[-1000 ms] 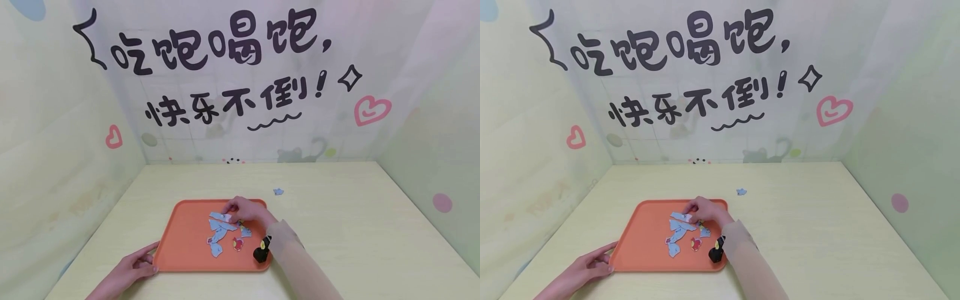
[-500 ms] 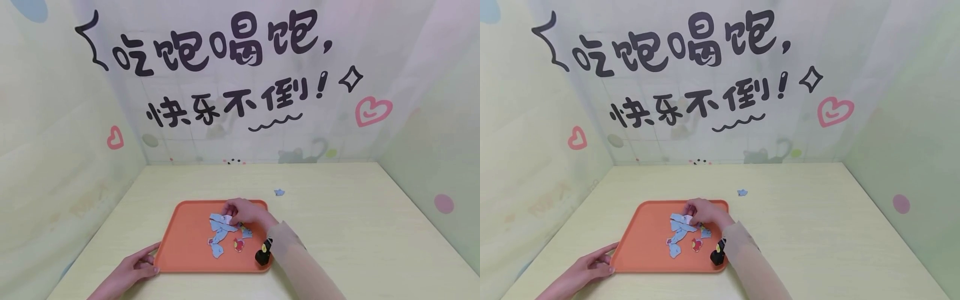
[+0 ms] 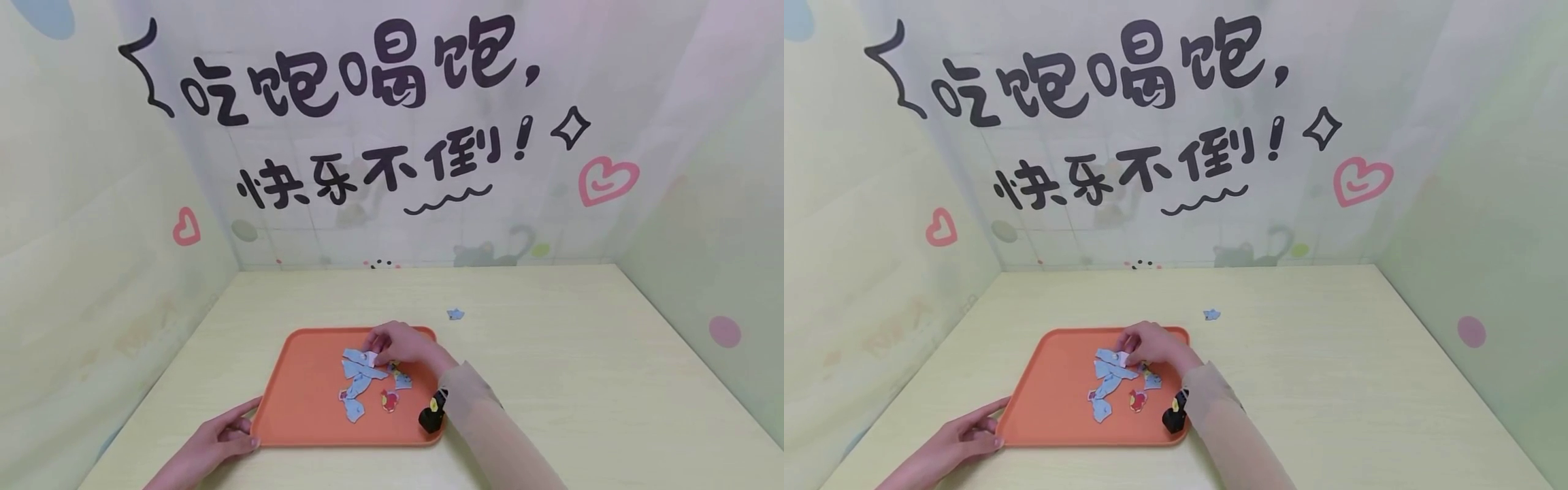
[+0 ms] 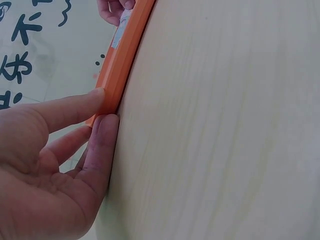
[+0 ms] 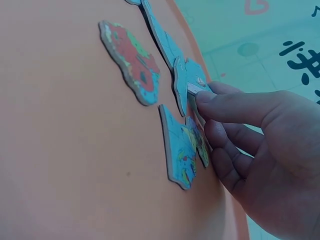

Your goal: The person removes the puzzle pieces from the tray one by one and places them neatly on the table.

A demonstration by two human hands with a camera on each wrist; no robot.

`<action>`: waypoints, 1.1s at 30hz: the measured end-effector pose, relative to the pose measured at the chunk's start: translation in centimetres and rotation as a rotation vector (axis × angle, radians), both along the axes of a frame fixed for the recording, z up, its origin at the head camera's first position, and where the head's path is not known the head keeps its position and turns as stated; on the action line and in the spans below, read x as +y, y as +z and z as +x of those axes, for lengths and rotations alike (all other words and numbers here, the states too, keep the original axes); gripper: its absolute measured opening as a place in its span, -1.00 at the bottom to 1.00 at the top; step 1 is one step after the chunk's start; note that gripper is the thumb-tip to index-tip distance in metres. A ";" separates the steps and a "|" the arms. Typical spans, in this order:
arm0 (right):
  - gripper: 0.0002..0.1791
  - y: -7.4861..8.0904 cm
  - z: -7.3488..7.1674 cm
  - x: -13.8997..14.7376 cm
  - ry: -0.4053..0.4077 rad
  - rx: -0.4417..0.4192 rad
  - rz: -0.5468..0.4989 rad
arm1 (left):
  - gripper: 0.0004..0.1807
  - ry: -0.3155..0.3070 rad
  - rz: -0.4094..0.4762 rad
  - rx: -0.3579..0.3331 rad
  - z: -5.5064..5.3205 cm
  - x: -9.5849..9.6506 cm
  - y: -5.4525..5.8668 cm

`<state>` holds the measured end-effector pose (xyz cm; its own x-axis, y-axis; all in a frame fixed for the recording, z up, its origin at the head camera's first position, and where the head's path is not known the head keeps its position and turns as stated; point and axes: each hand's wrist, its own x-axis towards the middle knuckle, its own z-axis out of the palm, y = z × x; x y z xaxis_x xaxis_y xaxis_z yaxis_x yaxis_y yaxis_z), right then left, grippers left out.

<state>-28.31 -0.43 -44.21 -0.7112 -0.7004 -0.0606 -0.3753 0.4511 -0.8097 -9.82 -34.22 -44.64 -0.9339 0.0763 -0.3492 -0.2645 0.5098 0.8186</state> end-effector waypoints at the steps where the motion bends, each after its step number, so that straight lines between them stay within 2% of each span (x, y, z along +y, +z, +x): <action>1: -0.78 0.0 0.0 0.0 0.001 -0.002 -0.002 | -0.10 0.007 -0.004 -0.002 0.0 0.0 0.0; 10: -0.76 0.1 0.0 0.1 0.009 0.021 0.000 | -0.09 0.017 -0.013 -0.011 -0.1 0.1 0.0; 21: -0.79 0.3 0.0 0.5 -0.040 0.005 -0.013 | -0.09 0.033 -0.025 -0.013 -0.1 0.2 -0.1; 28: -0.79 0.4 -0.1 0.9 -0.103 0.000 -0.008 | -0.09 0.009 -0.008 -0.003 0.0 0.1 0.1; 33: -0.79 0.7 -0.2 1.3 -0.151 -0.016 -0.029 | -0.09 0.018 -0.018 -0.006 0.0 0.2 0.1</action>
<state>-28.56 0.85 -43.51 -0.8074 -0.5875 -0.0546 -0.2918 0.4780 -0.8285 -9.85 -34.01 -44.53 -0.9330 0.0534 -0.3558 -0.2782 0.5199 0.8076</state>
